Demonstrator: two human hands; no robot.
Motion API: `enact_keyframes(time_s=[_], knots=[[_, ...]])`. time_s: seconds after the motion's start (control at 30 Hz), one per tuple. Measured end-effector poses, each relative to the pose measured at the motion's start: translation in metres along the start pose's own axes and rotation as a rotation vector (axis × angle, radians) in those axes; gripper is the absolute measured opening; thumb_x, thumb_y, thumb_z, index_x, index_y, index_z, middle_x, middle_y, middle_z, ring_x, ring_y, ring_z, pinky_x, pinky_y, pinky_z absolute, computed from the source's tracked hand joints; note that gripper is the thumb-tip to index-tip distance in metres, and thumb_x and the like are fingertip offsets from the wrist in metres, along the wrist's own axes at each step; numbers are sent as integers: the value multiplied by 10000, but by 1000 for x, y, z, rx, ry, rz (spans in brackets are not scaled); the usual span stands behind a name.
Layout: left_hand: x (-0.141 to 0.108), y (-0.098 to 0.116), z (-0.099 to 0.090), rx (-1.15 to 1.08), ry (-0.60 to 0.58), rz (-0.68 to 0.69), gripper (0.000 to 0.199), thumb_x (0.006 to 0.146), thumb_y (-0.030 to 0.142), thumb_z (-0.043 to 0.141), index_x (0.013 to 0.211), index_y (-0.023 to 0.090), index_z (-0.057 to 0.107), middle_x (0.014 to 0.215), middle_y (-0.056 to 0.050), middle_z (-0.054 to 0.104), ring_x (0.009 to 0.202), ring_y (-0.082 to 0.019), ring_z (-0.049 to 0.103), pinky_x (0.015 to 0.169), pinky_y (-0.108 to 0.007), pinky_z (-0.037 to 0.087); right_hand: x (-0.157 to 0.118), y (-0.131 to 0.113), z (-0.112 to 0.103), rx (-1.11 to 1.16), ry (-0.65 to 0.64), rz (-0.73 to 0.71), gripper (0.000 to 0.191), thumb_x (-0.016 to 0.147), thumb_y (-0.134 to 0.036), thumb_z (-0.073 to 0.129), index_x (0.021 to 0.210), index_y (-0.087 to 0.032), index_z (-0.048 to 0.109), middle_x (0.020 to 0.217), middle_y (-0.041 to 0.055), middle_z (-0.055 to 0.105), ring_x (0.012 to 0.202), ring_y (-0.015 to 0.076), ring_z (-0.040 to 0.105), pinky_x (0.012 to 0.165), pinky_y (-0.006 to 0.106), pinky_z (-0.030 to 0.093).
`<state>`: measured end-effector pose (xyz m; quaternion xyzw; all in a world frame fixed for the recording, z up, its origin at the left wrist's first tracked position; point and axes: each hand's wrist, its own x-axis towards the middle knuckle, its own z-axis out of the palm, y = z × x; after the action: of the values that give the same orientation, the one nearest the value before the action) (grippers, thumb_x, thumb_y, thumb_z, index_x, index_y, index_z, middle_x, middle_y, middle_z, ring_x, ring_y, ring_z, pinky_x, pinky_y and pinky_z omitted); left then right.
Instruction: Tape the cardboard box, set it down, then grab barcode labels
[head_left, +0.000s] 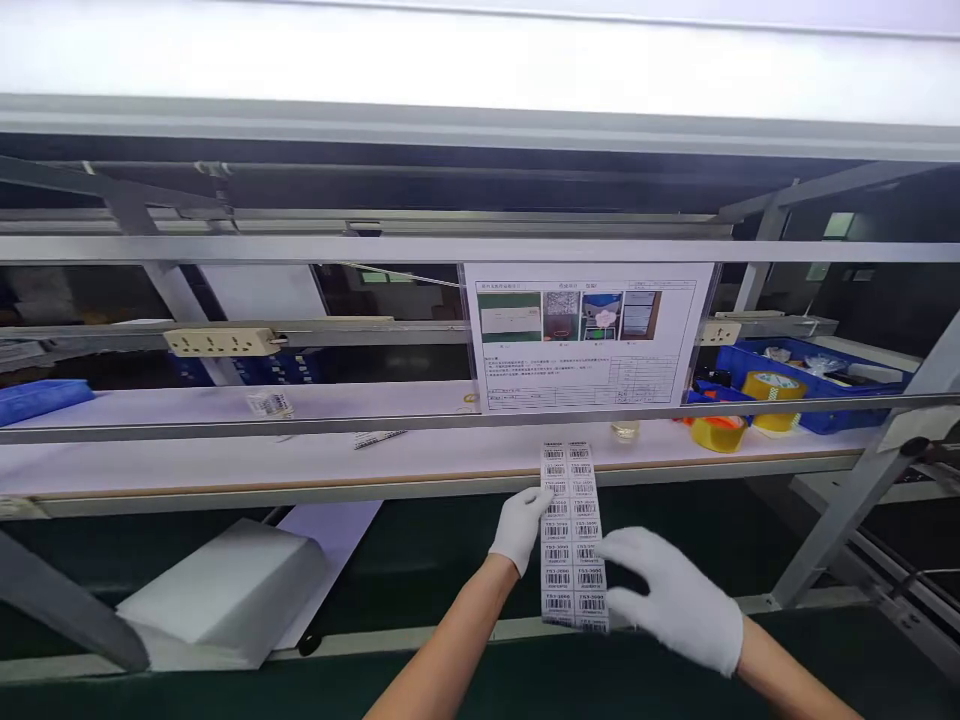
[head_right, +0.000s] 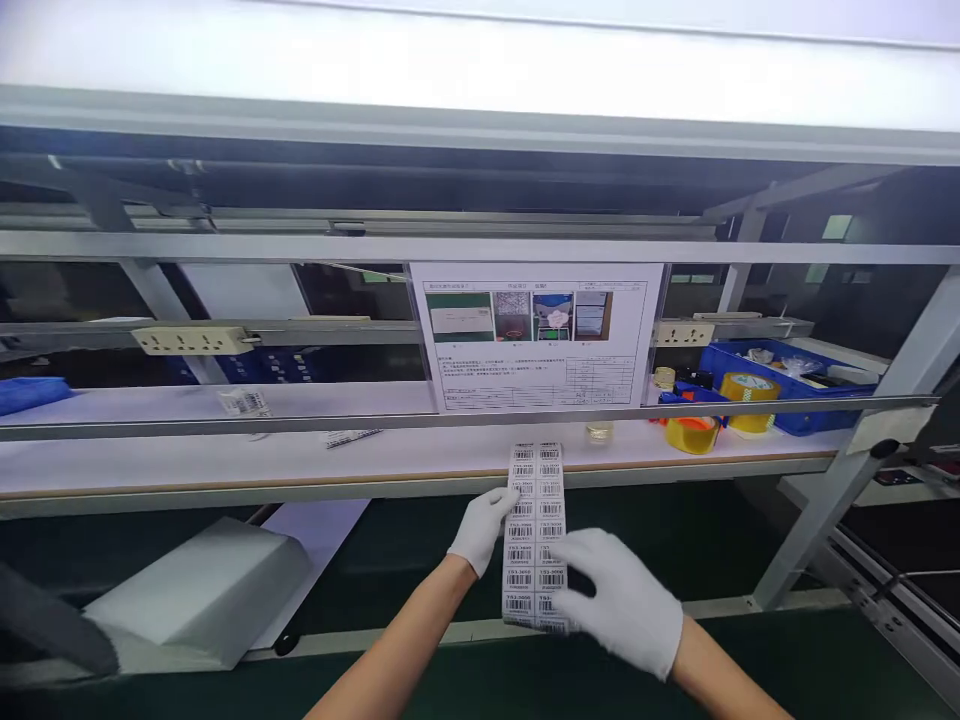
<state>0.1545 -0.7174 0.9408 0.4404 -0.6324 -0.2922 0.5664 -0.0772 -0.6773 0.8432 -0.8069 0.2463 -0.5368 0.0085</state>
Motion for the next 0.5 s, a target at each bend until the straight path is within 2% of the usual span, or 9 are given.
enact_keyframes(time_s=[0.07, 0.13, 0.17, 0.23, 0.3, 0.37, 0.47, 0.5], knots=[[0, -17, -1, 25, 1, 22, 480, 715, 549, 849, 906, 112, 792, 933, -130, 777, 826, -229, 699, 736, -315, 535, 34, 27, -17, -9, 192, 105, 349, 985, -352, 551, 1283, -241, 696, 1288, 78, 701, 1187, 250, 641, 1078, 418, 510], [-2, -33, -1, 12, 14, -1, 490, 706, 549, 853, 915, 110, 792, 931, -134, 775, 839, -240, 699, 748, -330, 541, 73, 56, -18, -76, 324, 118, 374, 999, -347, 499, 1260, -182, 710, 1276, 121, 703, 1214, 289, 624, 1108, 468, 483], [-3, -40, -1, 5, 16, -16, 494, 703, 550, 855, 917, 110, 791, 932, -136, 773, 847, -245, 701, 754, -339, 545, 90, 67, -14, -100, 339, 95, 382, 997, -338, 495, 1266, -170, 709, 1288, 128, 697, 1231, 298, 612, 1114, 478, 473], [-5, -52, 1, 2, 18, -31, 496, 701, 556, 856, 903, 109, 788, 928, -142, 771, 864, -259, 708, 767, -354, 552, 117, 82, -1, -129, 292, 24, 376, 998, -318, 489, 1257, -176, 722, 1317, 122, 687, 1246, 296, 601, 1113, 472, 464], [-6, -59, 2, -2, 22, -42, 497, 698, 560, 859, 896, 110, 789, 926, -146, 771, 883, -273, 716, 784, -368, 558, 131, 88, 10, -155, 249, -26, 349, 1001, -314, 488, 1188, -194, 757, 1337, 110, 682, 1244, 290, 600, 1104, 456, 456], [-6, -62, 2, -6, 34, -43, 485, 703, 554, 857, 898, 115, 793, 935, -146, 774, 906, -281, 721, 798, -372, 560, 138, 93, 10, -218, 286, -17, 349, 1007, -328, 478, 1141, -195, 771, 1313, 120, 692, 1237, 300, 596, 1095, 458, 444], [-4, -64, 2, 25, 50, -36, 449, 720, 529, 849, 907, 123, 800, 951, -138, 777, 900, -265, 715, 789, -354, 552, 148, 113, -6, -306, 425, 149, 366, 996, -371, 488, 1107, -158, 763, 1173, 158, 736, 1190, 325, 612, 1069, 471, 438], [-3, -64, 3, 33, 58, -35, 443, 719, 522, 850, 907, 124, 802, 951, -135, 777, 887, -258, 711, 780, -347, 549, 154, 123, -14, -312, 433, 220, 360, 980, -384, 510, 1076, -147, 764, 1106, 162, 750, 1148, 329, 628, 1044, 470, 448]])
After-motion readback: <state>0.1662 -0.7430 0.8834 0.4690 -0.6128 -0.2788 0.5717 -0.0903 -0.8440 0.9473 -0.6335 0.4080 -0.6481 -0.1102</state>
